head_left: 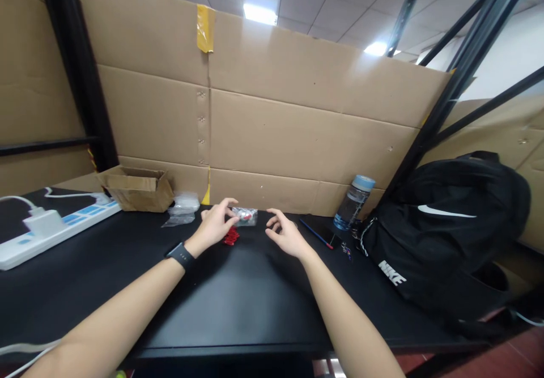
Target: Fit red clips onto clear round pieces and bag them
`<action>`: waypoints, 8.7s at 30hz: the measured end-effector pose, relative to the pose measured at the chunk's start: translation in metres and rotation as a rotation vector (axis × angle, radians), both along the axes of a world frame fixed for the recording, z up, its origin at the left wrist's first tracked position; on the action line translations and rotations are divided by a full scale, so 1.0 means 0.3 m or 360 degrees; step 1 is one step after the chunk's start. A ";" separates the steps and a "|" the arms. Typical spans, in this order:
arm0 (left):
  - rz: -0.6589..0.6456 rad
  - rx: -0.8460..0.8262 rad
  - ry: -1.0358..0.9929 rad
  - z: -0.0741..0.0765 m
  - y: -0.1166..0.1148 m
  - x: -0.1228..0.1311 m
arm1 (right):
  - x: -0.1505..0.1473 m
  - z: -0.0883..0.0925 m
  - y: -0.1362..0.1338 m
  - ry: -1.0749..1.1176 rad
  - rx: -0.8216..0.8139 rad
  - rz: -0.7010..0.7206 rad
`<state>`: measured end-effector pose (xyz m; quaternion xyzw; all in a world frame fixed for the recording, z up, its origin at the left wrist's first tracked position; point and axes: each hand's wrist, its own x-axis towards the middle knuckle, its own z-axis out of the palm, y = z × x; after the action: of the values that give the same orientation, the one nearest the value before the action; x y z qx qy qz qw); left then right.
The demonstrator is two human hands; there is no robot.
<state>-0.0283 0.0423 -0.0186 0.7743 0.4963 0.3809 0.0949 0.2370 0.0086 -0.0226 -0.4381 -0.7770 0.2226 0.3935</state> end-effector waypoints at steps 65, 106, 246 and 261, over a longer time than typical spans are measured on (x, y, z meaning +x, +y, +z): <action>-0.0121 0.0017 0.0751 -0.047 0.065 -0.099 | 0.181 -0.070 0.096 -0.0901 -0.0084 -0.0697; 0.0014 -0.0302 0.0840 -0.029 0.072 -0.127 | 0.230 -0.089 0.147 -0.0727 -0.0060 -0.0773; -0.0405 0.0357 -0.0094 0.023 -0.128 0.089 | -0.122 0.071 -0.115 0.0133 0.0461 0.0017; -0.0374 0.0434 -0.0107 0.030 -0.151 0.103 | -0.163 0.021 -0.097 0.0678 0.0210 0.0202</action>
<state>0.0027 -0.0029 -0.0097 0.8195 0.3426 0.4567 0.0494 0.1881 -0.0205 -0.0162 -0.3047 -0.7153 0.2831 0.5616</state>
